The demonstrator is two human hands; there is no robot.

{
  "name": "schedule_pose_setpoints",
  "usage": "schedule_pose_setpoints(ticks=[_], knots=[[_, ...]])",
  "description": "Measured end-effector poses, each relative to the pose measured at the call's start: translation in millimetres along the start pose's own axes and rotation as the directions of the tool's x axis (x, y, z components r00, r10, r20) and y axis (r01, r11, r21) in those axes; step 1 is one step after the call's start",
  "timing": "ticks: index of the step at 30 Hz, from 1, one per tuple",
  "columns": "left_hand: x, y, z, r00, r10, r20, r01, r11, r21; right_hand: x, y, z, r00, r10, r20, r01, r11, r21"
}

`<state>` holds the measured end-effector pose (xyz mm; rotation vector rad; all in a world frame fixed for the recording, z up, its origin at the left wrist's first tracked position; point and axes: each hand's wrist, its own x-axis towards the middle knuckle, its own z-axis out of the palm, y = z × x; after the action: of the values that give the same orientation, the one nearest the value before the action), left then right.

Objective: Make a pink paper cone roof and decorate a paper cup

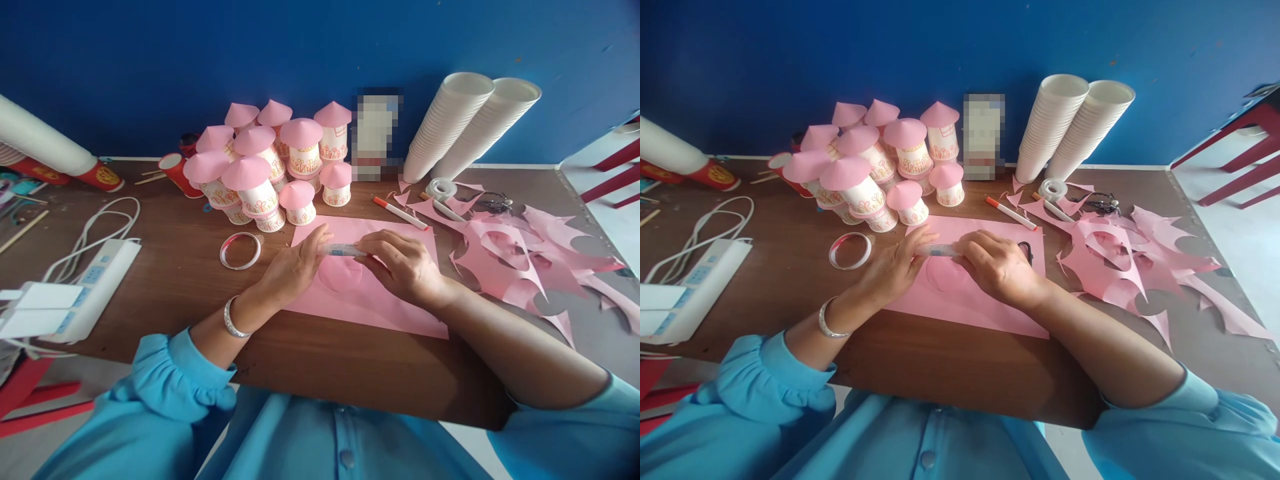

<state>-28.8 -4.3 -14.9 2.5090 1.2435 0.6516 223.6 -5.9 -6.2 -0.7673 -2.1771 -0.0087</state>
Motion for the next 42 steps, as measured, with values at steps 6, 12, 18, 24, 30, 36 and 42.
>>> schedule_pose_setpoints(ticks=[6,12,18,24,30,36,42], knots=[[-1.3,-0.2,-1.2,0.991,0.095,-0.091,-0.090,0.994,0.060,-0.6,-16.5,1.0,0.893,0.438,0.108,-0.451,0.871,0.195],[6.4,0.2,-3.2,0.975,0.173,-0.137,-0.169,0.985,0.038,8.3,-19.0,0.1,0.783,0.578,0.230,-0.621,0.701,0.350],[8.9,-5.6,3.3,0.987,0.108,-0.120,-0.094,0.989,0.113,-10.6,18.6,-46.6,0.812,0.583,0.005,-0.580,0.808,-0.101],[10.0,-4.2,16.7,0.997,0.074,0.033,-0.078,0.985,0.156,-72.0,44.3,-80.0,0.742,0.669,-0.039,-0.563,0.591,-0.578],[13.5,-2.5,18.0,0.997,0.045,0.070,-0.051,0.994,0.093,-64.4,15.0,-67.0,0.893,0.444,0.073,-0.346,0.782,-0.519],[15.1,-3.0,15.2,0.996,-0.049,0.080,0.053,0.998,-0.046,-31.4,-12.4,-19.5,0.839,0.422,0.343,-0.317,0.892,-0.322],[15.6,-5.3,4.0,0.965,-0.198,0.174,0.244,0.922,-0.300,-24.6,-13.0,2.8,0.780,0.485,0.396,-0.438,0.875,-0.208]])
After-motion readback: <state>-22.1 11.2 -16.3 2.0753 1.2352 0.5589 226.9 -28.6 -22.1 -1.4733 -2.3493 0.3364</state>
